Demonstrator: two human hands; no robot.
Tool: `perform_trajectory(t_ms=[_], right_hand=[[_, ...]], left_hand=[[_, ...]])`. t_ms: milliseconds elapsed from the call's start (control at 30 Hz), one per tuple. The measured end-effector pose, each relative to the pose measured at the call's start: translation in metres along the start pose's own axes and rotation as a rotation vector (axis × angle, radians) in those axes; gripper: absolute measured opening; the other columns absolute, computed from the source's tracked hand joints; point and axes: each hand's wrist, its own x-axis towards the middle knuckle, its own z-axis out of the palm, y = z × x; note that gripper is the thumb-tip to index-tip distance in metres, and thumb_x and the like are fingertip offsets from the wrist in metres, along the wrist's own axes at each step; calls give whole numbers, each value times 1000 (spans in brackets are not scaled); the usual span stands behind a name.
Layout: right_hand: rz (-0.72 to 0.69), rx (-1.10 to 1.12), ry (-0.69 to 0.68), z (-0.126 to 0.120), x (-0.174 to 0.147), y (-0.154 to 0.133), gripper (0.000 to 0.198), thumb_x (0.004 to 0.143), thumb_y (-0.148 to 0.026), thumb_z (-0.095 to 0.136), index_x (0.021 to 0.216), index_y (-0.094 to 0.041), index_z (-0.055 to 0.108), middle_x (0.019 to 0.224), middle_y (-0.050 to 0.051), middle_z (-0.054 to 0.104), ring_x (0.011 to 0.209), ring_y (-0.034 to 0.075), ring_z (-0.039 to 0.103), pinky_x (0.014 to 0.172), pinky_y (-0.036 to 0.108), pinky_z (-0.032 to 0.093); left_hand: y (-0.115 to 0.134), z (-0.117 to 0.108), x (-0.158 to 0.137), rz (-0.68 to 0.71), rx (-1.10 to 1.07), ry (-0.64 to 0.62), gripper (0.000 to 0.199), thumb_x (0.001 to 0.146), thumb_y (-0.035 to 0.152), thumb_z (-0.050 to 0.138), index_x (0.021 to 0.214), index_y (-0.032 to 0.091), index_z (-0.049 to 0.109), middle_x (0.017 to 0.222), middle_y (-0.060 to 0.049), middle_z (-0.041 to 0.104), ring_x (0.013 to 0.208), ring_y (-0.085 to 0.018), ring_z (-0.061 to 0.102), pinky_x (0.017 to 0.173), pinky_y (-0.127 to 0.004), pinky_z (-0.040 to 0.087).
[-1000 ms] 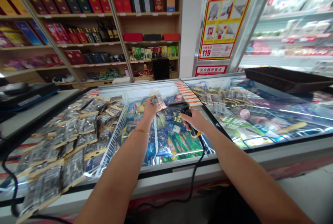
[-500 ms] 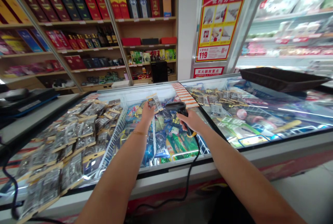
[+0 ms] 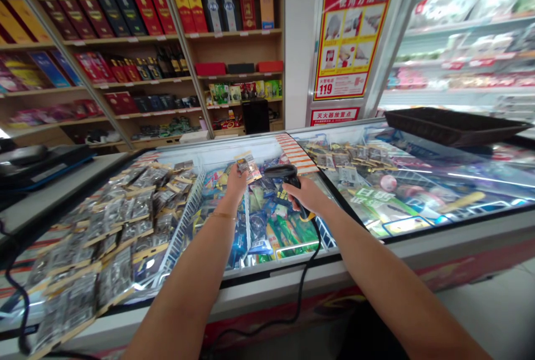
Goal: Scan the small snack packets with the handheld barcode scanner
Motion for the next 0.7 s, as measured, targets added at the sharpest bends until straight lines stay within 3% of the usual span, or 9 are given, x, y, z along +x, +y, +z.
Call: perform_trajectory(t_ms=[300,433,567,700], right_hand=[[-3,40,8,0,-2,-5,23,89,-36,66,80,-20,52,58,-4,60,37,10,56,39,21,43],[18,132,13,-5,-4,-10,25,88,-37,67,81,-20,52,57,-4,58,37,10,55,36,21,42],[55,202,80,-40,-11,-12,28,86,-39,69,79,-20,50,55,-4,58,36,11,53,34,22,41],[80,145,224,-107,-26,-7,33,81,-40,74,75,-20,49,52,-3,58,35,11,52,34,22,42]], left_hand=[[-1,0,0,-5,-63,-6,27,79,14,54,105,19,59,96,-6,73,96,-21,70,92,-34,52],[0,-1,0,-8,19,39,22,81,16,55,102,19,61,96,-6,72,98,-23,69,95,-38,52],[17,17,4,-98,-3,4,15,84,18,58,98,18,62,90,-5,68,92,-21,70,85,-39,58],[49,76,5,-237,-272,-60,39,86,17,66,122,19,53,96,-4,65,77,-13,69,71,-32,62]])
